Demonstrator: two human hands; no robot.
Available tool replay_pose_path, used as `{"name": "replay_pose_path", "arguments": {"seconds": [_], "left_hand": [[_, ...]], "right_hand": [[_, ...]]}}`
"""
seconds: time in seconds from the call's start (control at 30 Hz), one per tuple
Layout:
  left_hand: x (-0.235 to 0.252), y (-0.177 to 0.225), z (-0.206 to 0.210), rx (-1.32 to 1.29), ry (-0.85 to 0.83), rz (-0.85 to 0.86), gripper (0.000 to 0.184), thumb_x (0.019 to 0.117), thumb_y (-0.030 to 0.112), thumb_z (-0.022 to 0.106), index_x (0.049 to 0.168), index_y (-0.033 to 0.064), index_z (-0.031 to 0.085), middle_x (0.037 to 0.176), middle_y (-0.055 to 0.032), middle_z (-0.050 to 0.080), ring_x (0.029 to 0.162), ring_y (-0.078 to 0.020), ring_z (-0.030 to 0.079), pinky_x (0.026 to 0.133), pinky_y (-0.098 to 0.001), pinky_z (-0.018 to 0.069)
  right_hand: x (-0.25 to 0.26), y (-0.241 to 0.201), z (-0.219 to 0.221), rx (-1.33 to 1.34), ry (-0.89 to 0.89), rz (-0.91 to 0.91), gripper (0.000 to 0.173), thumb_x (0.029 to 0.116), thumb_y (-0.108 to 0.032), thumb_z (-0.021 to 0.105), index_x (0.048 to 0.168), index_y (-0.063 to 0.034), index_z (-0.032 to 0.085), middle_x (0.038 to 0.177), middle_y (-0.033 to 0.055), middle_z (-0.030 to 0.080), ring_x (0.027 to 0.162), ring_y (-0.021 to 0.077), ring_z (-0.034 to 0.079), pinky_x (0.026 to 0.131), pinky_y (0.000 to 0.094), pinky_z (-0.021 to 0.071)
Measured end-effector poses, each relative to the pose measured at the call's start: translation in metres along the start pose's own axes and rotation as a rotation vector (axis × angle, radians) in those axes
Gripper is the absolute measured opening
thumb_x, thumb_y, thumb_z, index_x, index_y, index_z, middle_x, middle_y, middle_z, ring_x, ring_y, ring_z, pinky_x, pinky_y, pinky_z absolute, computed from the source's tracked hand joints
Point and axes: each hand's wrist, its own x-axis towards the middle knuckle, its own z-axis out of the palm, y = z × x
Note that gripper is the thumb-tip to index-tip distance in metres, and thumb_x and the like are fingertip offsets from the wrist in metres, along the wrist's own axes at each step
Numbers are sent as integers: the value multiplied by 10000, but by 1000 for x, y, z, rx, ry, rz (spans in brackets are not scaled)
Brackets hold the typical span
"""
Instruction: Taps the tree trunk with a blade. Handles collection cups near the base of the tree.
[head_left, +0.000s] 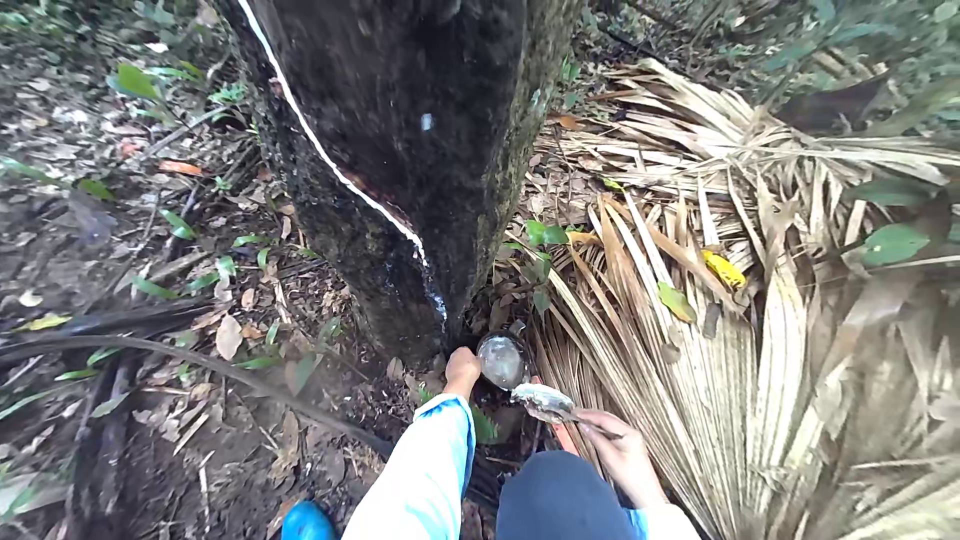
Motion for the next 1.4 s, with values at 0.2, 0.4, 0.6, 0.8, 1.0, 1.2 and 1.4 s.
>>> {"name": "replay_pose_path", "arguments": {"seconds": [0.2,0.4,0.6,0.8,1.0,1.2,1.4], "left_hand": [[-24,0,-6,181,42,72,371,1027,283,562,1241,-7,651,1308,-219,657,1264,-358,622,1029,-554,498],[-42,-48,-35,388,202,244,371,1052,192,501,1288,-68,620,1291,-270,658,1288,-405,597,1095,-532,444],[-64,-47,-34,611,181,486,290,1026,37,472,1230,-106,621,1229,-292,674,1240,-439,616,1075,-567,433],[-100,-4,12,795,-93,692,312,1038,-38,394,1258,-152,583,1272,-334,625,1251,-491,578,1051,-611,429],[-78,-6,-25,515,112,309,316,1031,104,491,1263,-63,626,1304,-261,647,1254,-421,609,1020,-586,482],[-41,-48,-14,80,128,8,358,1056,255,506,1289,21,646,1316,-224,659,1260,-386,624,1030,-594,492],[-73,-39,-20,-180,11,381,436,986,234,648,1354,1,630,1372,-230,606,1281,-342,586,1111,-509,443]], "right_hand": [[-8,0,-4,42,-44,71,197,858,-20,631,975,59,769,1029,108,773,1000,43,714,925,191,554],[-1,-2,-31,303,246,381,168,863,78,556,955,36,689,843,-16,757,727,61,726,710,272,639],[11,-4,-72,49,276,222,156,888,24,601,986,121,675,903,44,731,796,-3,687,792,218,596],[25,-21,-78,-8,371,220,171,930,13,601,1021,150,647,895,74,713,746,-13,675,742,202,592],[33,-48,-61,33,320,201,139,931,28,596,1009,124,660,858,39,716,726,-27,676,717,178,590],[46,-57,-25,27,105,97,151,912,-2,625,993,95,706,927,82,736,805,1,678,777,198,576],[62,-56,7,-226,-151,-202,187,903,-94,655,965,27,784,1053,202,757,1086,346,709,999,523,526]]}}
